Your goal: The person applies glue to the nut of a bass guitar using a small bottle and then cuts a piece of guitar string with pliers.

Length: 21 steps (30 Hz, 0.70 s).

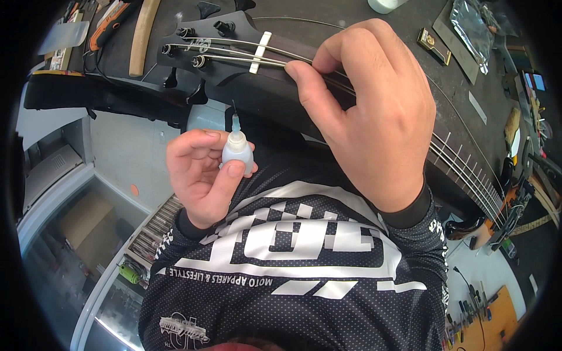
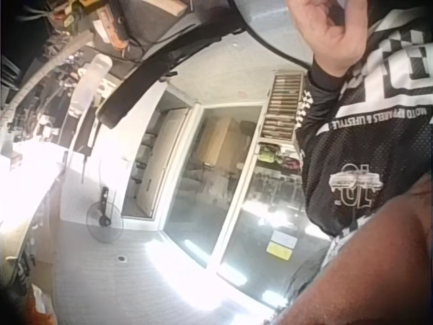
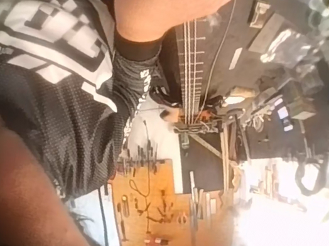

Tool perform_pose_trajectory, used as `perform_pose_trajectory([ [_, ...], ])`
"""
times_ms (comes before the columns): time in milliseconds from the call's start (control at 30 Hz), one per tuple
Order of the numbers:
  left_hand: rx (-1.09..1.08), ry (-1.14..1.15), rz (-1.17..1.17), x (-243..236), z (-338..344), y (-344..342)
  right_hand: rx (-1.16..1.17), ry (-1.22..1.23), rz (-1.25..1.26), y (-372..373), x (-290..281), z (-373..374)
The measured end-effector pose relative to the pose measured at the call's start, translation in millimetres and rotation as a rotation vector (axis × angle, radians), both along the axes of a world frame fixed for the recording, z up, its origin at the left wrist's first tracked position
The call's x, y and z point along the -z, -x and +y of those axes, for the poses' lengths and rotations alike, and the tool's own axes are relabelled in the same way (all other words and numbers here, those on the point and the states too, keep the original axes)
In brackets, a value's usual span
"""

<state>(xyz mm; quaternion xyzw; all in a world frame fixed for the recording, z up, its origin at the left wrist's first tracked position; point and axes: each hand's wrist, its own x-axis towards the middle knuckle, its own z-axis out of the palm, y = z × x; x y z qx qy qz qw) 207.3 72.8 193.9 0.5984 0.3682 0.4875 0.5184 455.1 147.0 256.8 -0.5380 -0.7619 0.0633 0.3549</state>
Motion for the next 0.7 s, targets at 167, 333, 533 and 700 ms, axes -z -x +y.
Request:
perform_pose_trajectory([
  [167, -0.01, -0.005, 0.007, 2, 1, 0, 0.013, 0.013, -0.007, 1, -3, 1],
  [333, -0.031, -0.022, 0.02, 8, 0, 0, 0.025, 0.006, -0.025, -1, -1, 3],
  [533, -0.007, -0.021, 0.051, 29, -2, 7, 0.008, 0.0, 0.006, 3, -3, 6],
  [700, -0.037, -0.019, 0.225, 67, -4, 17, -0.01, 0.007, 0.007, -1, 1, 7],
])
